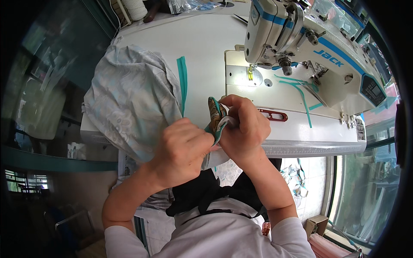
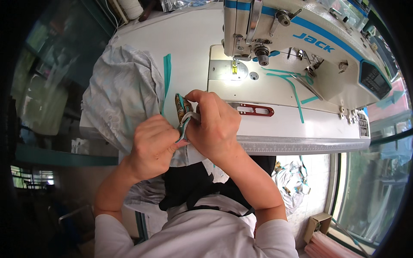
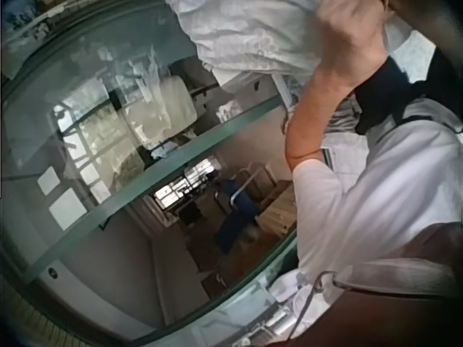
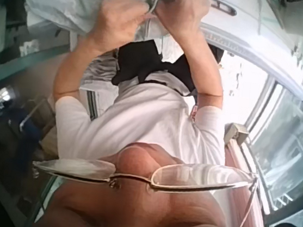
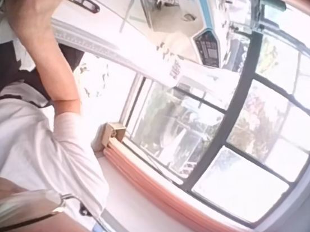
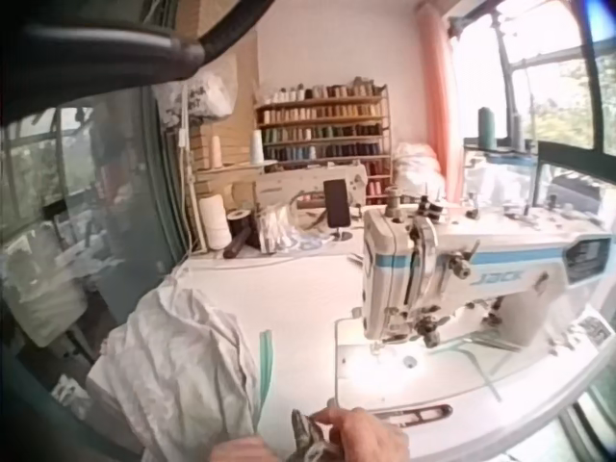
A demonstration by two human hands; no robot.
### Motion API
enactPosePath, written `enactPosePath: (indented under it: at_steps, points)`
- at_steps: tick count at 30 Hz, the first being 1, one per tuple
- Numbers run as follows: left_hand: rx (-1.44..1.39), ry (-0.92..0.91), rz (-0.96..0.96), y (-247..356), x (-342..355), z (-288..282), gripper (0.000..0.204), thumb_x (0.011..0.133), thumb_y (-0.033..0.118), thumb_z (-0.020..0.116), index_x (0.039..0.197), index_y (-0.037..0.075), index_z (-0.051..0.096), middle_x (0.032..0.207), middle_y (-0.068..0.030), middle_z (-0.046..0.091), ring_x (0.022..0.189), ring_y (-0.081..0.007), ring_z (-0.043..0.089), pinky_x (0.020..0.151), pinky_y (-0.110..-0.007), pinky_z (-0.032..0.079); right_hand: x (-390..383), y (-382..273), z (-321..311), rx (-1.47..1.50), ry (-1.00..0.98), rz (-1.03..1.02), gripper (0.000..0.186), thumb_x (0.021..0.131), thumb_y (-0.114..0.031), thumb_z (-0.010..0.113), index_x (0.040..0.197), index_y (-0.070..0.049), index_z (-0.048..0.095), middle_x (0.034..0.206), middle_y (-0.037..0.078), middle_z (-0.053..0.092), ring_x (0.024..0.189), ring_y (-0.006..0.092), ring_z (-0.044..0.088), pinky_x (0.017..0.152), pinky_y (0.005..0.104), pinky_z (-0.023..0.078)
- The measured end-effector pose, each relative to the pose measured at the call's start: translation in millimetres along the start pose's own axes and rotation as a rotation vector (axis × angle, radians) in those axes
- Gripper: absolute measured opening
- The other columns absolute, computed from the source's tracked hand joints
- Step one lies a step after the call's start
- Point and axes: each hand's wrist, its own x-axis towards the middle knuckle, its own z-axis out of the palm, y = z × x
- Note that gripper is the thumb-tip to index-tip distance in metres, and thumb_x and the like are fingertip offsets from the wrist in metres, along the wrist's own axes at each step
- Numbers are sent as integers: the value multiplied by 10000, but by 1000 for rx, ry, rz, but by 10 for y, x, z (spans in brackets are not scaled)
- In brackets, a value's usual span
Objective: The person aligns a teal zipper with a light-colored patterned fabric, trims excess threads with a utility knife, and sews the zipper onto the fabric using a sewing machine. They then cut the excess zipper tape and thread with scissors.
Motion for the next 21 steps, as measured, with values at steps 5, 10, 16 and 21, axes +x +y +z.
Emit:
enactPosePath:
  at_steps: [5, 10, 16, 21]
  points:
    - [51, -36, 9, -22, -123, -70, 174, 795, 35, 781, 822, -30, 622, 693, -110, 583, 642, -283, 588, 610, -388, 450, -65, -39, 31, 46, -14, -19, 423, 537, 91, 665, 936, -47, 642, 674, 41, 546, 517, 205, 548, 464, 320, 404]
    - [-673, 190, -618, 228, -43, -288, 221, 970, 152, 716, 973, -65, 677, 831, -64, 684, 789, -124, 646, 684, -266, 503, -149, -97, 14, 116, -31, -151, 415, 538, 24, 748, 933, -52, 643, 662, 20, 521, 506, 189, 528, 449, 313, 391]
    - [-602, 205, -787, 196, -41, -263, 117, 976, 31, 669, 987, -81, 700, 841, -19, 702, 805, -41, 623, 670, -222, 504, -212, -130, 64, 156, -119, -297, 400, 604, -46, 744, 992, -40, 646, 748, 40, 558, 577, 199, 568, 481, 310, 425]
    - [-464, 142, -687, 273, -82, -422, 106, 983, -8, 635, 1045, -68, 697, 944, -65, 724, 858, -83, 671, 773, -231, 541, -249, -278, -363, 484, -349, 0, 404, 749, -137, 805, 1100, -1, 658, 981, 131, 657, 802, 282, 640, 679, 358, 521]
